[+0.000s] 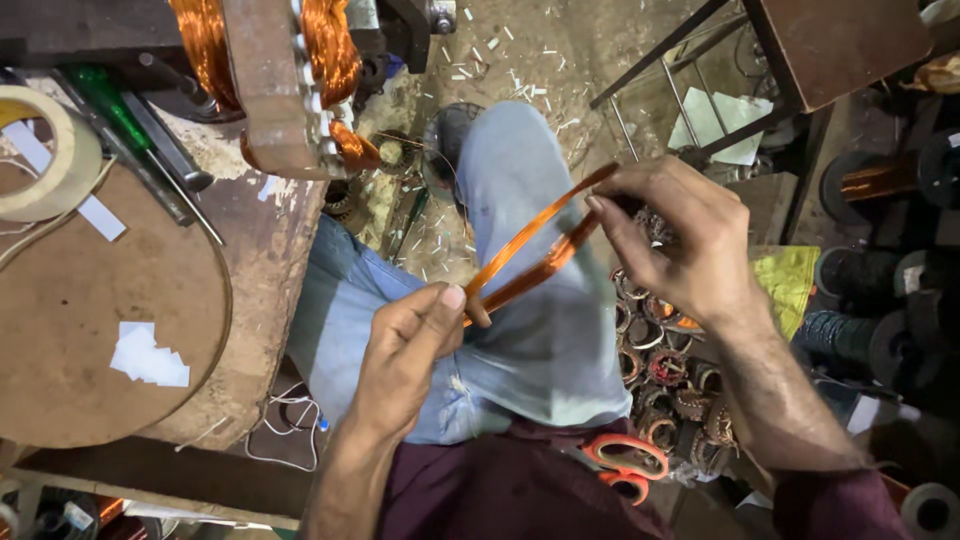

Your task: The person winds copper wire around a laminated iron core held in a bench vise. They repeatedly wrap the wire by hand, adjust the layers, and occasionally use a small tool to press the windings into place.

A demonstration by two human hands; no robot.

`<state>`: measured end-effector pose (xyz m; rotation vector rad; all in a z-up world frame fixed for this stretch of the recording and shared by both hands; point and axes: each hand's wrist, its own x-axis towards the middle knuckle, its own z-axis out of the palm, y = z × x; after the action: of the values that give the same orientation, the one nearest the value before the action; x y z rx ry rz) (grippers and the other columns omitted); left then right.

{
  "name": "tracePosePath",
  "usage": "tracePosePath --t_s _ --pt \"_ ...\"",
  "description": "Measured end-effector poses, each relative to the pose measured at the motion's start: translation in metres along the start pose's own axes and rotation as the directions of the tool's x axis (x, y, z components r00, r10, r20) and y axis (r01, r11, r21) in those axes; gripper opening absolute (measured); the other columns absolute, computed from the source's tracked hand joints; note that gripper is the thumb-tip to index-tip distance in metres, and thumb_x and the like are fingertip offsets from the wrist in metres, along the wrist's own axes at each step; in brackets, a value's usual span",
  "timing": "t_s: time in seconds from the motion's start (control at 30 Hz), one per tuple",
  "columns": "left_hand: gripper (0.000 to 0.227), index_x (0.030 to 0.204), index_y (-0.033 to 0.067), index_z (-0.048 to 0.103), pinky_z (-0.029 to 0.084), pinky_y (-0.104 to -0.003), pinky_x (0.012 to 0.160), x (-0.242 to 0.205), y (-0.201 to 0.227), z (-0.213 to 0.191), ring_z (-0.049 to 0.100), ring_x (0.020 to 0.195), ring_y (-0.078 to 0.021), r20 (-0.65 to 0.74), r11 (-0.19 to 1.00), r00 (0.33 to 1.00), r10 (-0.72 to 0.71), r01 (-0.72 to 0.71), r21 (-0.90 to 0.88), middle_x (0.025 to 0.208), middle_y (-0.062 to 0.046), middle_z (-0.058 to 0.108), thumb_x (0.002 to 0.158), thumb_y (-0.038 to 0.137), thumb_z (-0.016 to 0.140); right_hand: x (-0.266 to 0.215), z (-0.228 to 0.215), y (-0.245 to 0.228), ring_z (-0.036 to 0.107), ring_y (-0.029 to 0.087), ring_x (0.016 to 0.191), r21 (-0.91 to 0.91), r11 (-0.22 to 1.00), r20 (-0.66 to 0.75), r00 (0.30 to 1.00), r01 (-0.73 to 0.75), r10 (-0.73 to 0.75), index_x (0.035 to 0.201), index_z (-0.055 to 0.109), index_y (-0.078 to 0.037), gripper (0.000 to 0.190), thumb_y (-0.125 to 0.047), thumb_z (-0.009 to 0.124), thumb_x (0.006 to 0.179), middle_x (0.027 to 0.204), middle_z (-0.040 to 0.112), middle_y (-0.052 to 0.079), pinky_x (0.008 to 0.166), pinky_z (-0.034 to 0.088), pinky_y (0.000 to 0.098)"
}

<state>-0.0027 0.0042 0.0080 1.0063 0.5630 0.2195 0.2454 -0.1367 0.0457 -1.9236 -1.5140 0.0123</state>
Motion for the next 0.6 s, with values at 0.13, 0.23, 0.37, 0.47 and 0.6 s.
tracePosePath --t_s 0.13,0.23,0.37,0.47,0.6 --pt "0.041 0.091 -0.0029 0.072 0.020 -0.026 0.051 0.003 0.002 0.000 0.026 0.056 -0.0034 -0.038 0.996 0.998 -0.043 0.046 0.071 0.061 0.010 0.032 0.106 0.031 0.053 -0.017 0.015 0.030 0.070 0.020 0.079 -0.010 0.996 0.001 0.996 -0.087 0.087 0.101 0.070 0.003 0.011 -0.002 0.076 0.093 0.090 0.071 0.013 0.068 0.057 0.0331" --pt "0.041 0.090 -0.0049 0.070 0.024 -0.027 0.053 0.005 0.003 -0.004 0.028 0.056 -0.0044 -0.072 0.999 0.997 -0.012 0.015 0.031 0.061 0.008 0.035 0.107 0.029 0.055 -0.024 0.021 0.081 0.073 0.018 0.081 -0.015 0.992 -0.083 0.989 -0.125 0.124 0.105 0.068 0.004 0.002 0.003 0.069 0.106 0.092 0.071 0.012 0.067 0.061 0.0301" --pt "0.041 0.090 -0.0068 0.066 0.027 -0.027 0.056 0.005 0.009 -0.021 0.029 0.057 -0.0057 -0.121 0.990 0.993 -0.002 -0.015 -0.142 0.060 0.007 0.034 0.110 0.027 0.054 -0.015 0.000 0.167 0.074 0.019 0.085 -0.308 0.888 -0.290 0.923 -0.342 0.255 0.107 0.070 0.000 0.010 0.006 0.068 0.099 0.098 0.075 0.011 0.075 0.062 0.0320" --pt "0.038 0.095 -0.0041 0.062 0.028 -0.026 0.055 0.013 0.010 -0.035 0.030 0.054 -0.0071 -0.139 0.945 0.985 -0.103 0.053 -0.322 0.058 0.006 0.031 0.109 0.029 0.052 -0.027 -0.008 0.175 0.075 0.020 0.097 -0.390 0.884 -0.239 0.955 -0.258 0.173 0.117 0.063 0.002 0.020 0.010 0.064 0.099 0.110 0.074 0.014 0.088 0.063 0.0313" --pt "0.033 0.097 -0.0033 0.060 0.028 -0.027 0.050 0.033 0.010 -0.036 0.030 0.049 -0.0081 -0.096 0.889 0.974 -0.204 0.144 -0.435 0.055 0.006 0.031 0.107 0.027 0.053 -0.037 0.017 0.084 0.072 0.026 0.106 -0.146 0.971 -0.210 0.965 -0.187 0.154 0.139 0.058 0.007 0.033 0.007 0.070 0.108 0.122 0.070 0.021 0.091 0.060 0.0343"
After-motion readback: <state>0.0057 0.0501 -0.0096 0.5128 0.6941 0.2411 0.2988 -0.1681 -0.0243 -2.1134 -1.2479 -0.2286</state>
